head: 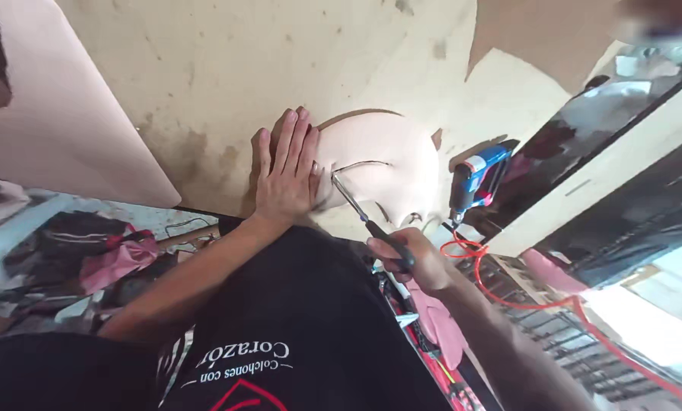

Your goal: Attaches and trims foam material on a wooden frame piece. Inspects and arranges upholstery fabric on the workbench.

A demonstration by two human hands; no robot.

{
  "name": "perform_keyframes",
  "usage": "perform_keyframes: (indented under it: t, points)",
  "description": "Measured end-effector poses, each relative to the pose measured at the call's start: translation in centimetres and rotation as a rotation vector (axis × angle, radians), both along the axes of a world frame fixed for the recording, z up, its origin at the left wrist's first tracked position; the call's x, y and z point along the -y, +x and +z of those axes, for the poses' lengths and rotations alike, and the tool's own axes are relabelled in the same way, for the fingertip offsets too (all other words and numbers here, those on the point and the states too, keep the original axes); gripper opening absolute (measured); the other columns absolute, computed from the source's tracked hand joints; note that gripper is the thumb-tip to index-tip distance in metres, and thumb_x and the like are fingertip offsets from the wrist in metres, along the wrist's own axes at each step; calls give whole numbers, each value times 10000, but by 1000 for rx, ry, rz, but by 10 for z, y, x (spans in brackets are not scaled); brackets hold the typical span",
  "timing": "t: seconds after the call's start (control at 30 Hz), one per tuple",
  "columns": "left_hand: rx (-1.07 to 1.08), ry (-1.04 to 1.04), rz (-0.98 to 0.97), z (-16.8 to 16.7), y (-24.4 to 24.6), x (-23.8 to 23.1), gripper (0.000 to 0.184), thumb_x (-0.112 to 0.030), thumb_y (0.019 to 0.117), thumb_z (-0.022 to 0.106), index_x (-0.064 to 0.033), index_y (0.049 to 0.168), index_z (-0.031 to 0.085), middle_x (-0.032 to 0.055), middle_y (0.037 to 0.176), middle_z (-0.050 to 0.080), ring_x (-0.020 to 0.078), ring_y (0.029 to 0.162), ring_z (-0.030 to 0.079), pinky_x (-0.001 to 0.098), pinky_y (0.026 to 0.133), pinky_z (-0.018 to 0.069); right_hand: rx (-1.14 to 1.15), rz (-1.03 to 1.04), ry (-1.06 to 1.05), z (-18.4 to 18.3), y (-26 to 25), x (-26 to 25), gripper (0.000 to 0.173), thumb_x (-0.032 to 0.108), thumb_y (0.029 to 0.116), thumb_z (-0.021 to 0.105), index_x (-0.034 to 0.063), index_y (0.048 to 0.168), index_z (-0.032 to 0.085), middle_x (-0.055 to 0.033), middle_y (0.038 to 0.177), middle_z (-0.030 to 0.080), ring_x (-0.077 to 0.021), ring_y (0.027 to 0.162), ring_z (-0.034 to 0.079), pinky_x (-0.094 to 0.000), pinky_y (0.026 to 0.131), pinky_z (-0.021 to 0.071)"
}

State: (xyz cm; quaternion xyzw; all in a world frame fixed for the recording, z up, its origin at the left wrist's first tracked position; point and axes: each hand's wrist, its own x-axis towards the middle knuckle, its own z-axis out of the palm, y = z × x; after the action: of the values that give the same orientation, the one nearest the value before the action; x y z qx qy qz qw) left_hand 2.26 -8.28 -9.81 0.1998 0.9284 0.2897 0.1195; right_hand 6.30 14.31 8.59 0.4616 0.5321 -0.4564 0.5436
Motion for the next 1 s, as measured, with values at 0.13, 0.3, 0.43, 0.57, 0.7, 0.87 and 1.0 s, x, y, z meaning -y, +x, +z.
perform_keyframes:
  t: [0.13,0.3,0.43,0.57,0.7,0.87,1.0]
  points:
    - [1,-8,9,1,0,-1,606,-345,1073,277,-15,1573,366,148,1688,265,282,1581,193,605,1265,86,28,-24,31,6,-4,-2,526,625,828,742,134,695,610,33,533,504,-62,406,444,-226,373,362]
    - [10,-2,17,-1,0,0,604,-348,1071,293,-29,1579,364,128,1695,253,259,1583,190,587,1272,77,11,-36,54,-1,-3,6,507,589,827,760,140,671,584,33,523,485,-64,407,438,-233,382,366]
    - [19,7,18,0,0,1,584,-301,1067,294,-36,1581,369,113,1693,266,252,1578,209,585,1269,91,-87,53,-4,-6,20,2,494,604,865,728,117,851,643,22,634,546,-81,509,502,-251,474,432]
    - [24,19,22,1,1,1,564,-263,1074,301,-41,1590,355,111,1702,241,250,1581,197,592,1273,85,-257,165,-36,-31,55,-4,532,611,890,705,93,1002,660,29,710,572,-75,587,523,-264,530,452]
    - [7,24,22,0,2,-1,559,-258,1083,297,-30,1591,343,114,1709,218,251,1586,179,598,1277,83,-413,77,-52,-53,87,-10,393,450,927,733,64,980,681,22,718,628,-60,592,560,-246,526,479]
    - [-7,-1,0,4,4,0,577,-246,1070,282,-14,1597,323,104,1723,167,251,1598,118,614,1272,51,-417,165,-26,-44,77,-7,404,467,928,736,81,831,663,9,609,586,-90,475,526,-274,436,450]
    - [-29,-14,11,3,7,-1,567,-261,1080,262,-43,1597,343,71,1721,186,231,1599,114,610,1272,56,-453,133,-55,-45,82,-12,424,499,925,727,85,852,664,15,627,587,-88,491,535,-269,461,471]
